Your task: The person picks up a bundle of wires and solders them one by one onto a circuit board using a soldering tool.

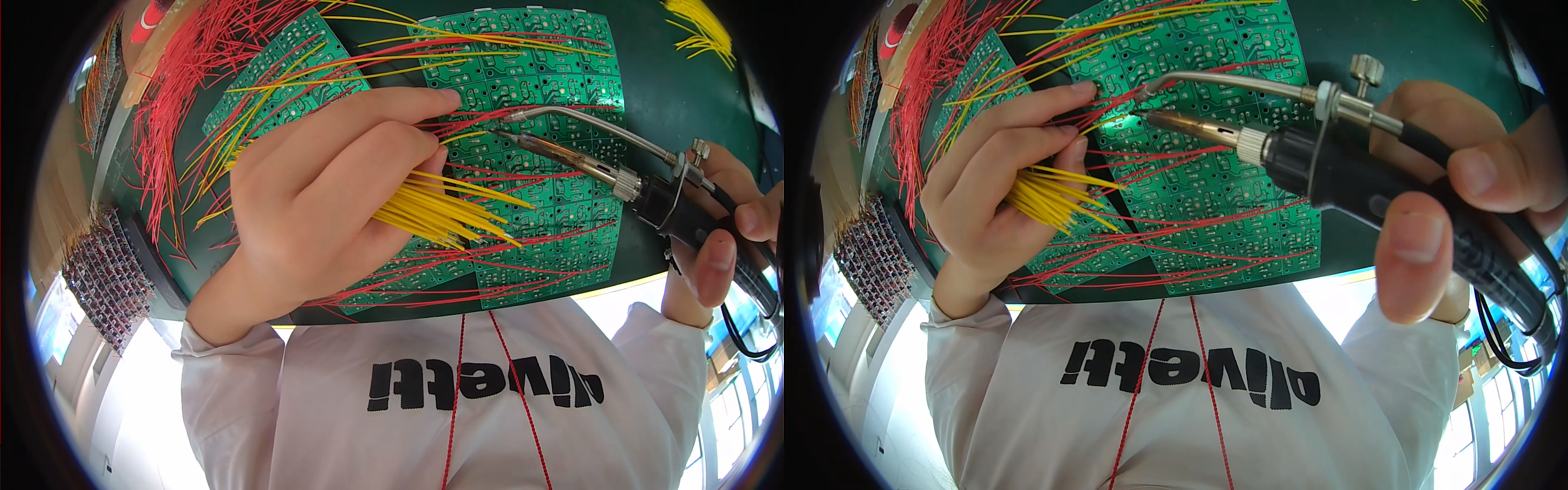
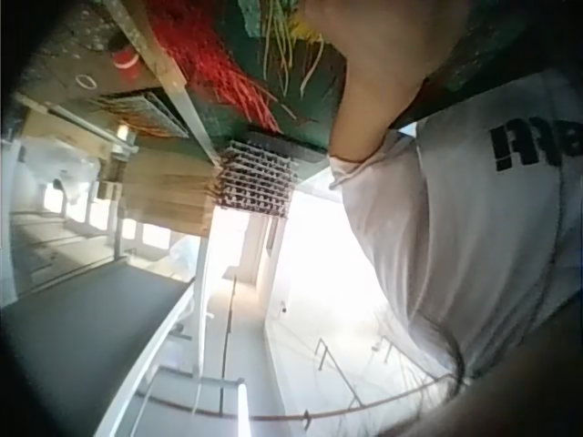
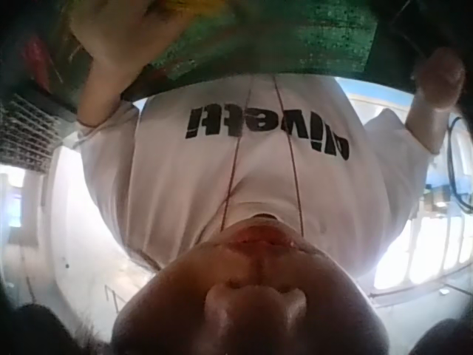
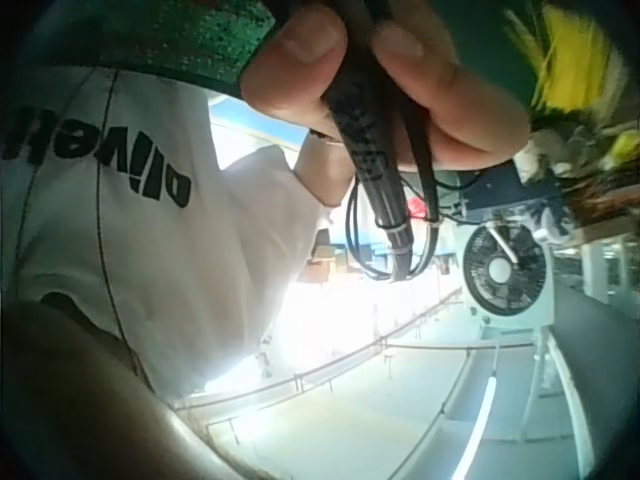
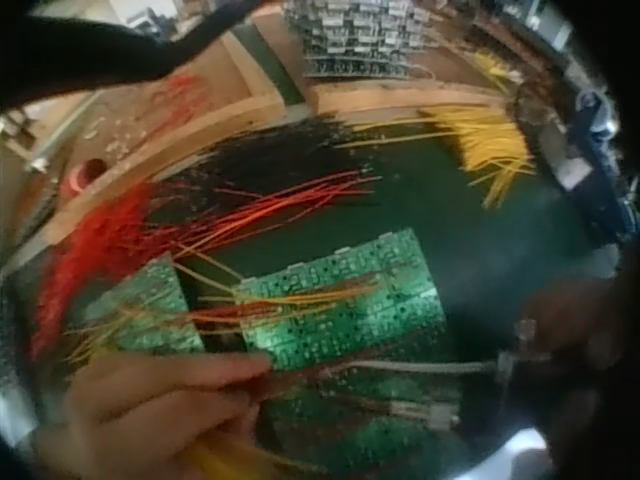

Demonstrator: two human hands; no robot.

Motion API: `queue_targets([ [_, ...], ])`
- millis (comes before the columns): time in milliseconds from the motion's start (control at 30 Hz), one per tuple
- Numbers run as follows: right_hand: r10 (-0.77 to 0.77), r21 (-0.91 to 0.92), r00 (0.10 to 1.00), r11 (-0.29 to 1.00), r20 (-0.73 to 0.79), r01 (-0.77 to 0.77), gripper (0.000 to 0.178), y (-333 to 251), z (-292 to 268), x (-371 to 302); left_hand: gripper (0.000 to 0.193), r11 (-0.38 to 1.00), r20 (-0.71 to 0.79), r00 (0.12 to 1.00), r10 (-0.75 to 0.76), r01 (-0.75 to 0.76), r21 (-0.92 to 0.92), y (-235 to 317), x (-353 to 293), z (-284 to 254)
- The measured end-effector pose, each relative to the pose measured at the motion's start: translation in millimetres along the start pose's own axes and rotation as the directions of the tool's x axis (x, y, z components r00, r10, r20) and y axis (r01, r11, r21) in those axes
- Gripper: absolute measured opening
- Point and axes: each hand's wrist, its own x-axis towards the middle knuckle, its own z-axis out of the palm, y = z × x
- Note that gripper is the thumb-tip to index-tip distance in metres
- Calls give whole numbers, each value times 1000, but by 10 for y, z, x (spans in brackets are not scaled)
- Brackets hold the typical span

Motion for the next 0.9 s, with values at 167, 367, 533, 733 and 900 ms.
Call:
queue_targets([
  [167,-127,-29,989,992,-70,125,26,125,-179,-15,12,1000,-17,1000,10,-10,10,7,-6,9],
  [367,-274,-70,950,961,-149,267,26,195,-190,-18,12,1000,2,1000,-2,2,11,24,1,-3],
  [533,-413,-107,882,911,-226,399,25,274,-278,-3,4,999,9,999,-31,31,-42,28,1,-26],
  [733,-566,-145,762,822,-314,550,25,567,-764,-193,26,986,-221,963,154,-165,-35,-129,157,-200],
  [900,-663,-188,656,741,-361,645,25,723,-947,-279,29,903,-270,932,-241,113,-415,-33,-5,-449],
])
